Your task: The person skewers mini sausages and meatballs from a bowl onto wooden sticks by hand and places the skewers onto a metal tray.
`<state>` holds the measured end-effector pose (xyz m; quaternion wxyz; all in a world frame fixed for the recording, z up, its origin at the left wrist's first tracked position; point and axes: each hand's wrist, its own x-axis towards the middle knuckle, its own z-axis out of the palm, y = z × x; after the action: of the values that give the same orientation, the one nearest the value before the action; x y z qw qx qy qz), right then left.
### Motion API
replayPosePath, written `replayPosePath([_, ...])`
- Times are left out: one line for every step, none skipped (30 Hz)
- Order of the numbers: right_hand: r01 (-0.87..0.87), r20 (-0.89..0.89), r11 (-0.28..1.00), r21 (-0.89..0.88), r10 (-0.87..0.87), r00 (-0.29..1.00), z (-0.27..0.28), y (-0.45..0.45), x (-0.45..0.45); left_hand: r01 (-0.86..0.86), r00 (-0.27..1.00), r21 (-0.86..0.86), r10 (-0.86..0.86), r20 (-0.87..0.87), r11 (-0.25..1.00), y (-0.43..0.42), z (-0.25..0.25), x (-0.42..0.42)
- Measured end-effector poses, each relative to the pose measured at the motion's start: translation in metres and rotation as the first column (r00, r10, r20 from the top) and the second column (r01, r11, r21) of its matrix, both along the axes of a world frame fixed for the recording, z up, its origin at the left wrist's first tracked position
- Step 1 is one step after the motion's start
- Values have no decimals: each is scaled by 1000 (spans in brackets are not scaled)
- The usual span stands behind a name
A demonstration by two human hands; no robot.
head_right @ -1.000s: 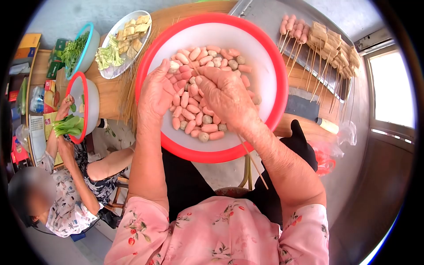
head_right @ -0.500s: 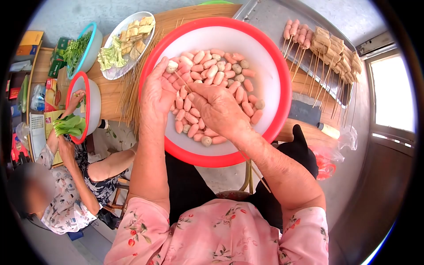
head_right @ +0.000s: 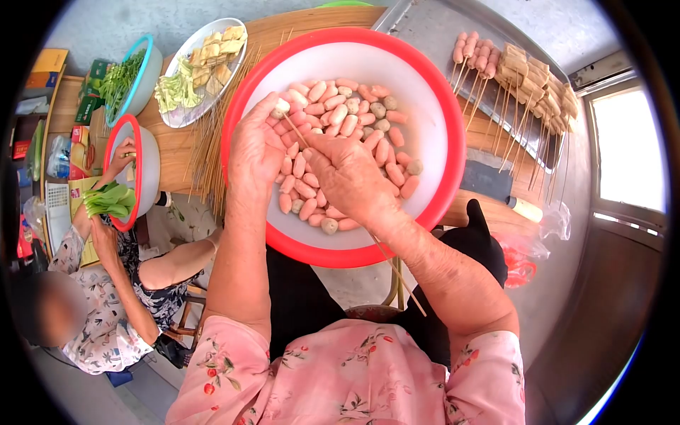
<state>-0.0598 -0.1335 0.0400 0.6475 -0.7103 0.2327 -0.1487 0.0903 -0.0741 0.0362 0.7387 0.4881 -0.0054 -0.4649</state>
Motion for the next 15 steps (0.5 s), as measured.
replayPosePath([2,-2,1000,0,-2,1000,1,1,-1,4,1000,15,-4,5,1000,0,0,-1])
replayPosePath([26,-20,1000,-12,-26,999,5,3,-1,5,1000,15,-5,3,1000,-1,1,-2])
replayPosePath([49,-36,998,-25,-50,998,9,4,-1,0,1000,14,0,-2,1000,-1,3,-3])
replayPosePath([48,-37,998,-26,-49,998,15,4,1,-6,1000,12,6,-7,1000,-1,6,-2])
replayPosePath([41,-67,999,-36,-43,997,20,3,1,-5,1000,12,5,-8,1000,-1,7,-3])
replayPosePath([33,-98,998,-45,-37,994,21,4,1,5,1000,-7,-5,1,1000,-1,7,-3])
replayPosePath([33,-101,999,-43,-37,994,19,5,1,14,1000,-26,-14,10,1000,-1,6,-4])
replayPosePath([49,-90,996,-74,-56,994,16,5,2,14,1000,-26,-14,9,1000,-1,5,-4])
replayPosePath([66,-79,992,-104,-74,994,14,6,3,14,1000,-18,-14,7,1000,-1,4,-5])
replayPosePath([66,-79,992,-105,-74,994,15,6,3,15,1000,-12,-15,5,1000,-2,3,-6])
replayPosePath([60,-74,996,-71,-66,995,16,6,4,15,1000,-13,-15,2,1000,-3,1,-6])
replayPosePath([54,-69,998,-36,-57,996,16,7,4,1,1000,-24,0,18,1000,-5,-1,-7])
replayPosePath([54,-71,998,-36,-56,996,16,8,3,-14,999,-35,15,34,999,-5,-2,-8])
replayPosePath([56,-49,998,15,-55,997,16,9,4,-15,999,-37,16,34,999,-4,-3,-7])
replayPosePath([58,-27,996,67,-56,998,16,9,4,3,1000,-21,-2,29,1000,-3,-4,-8])
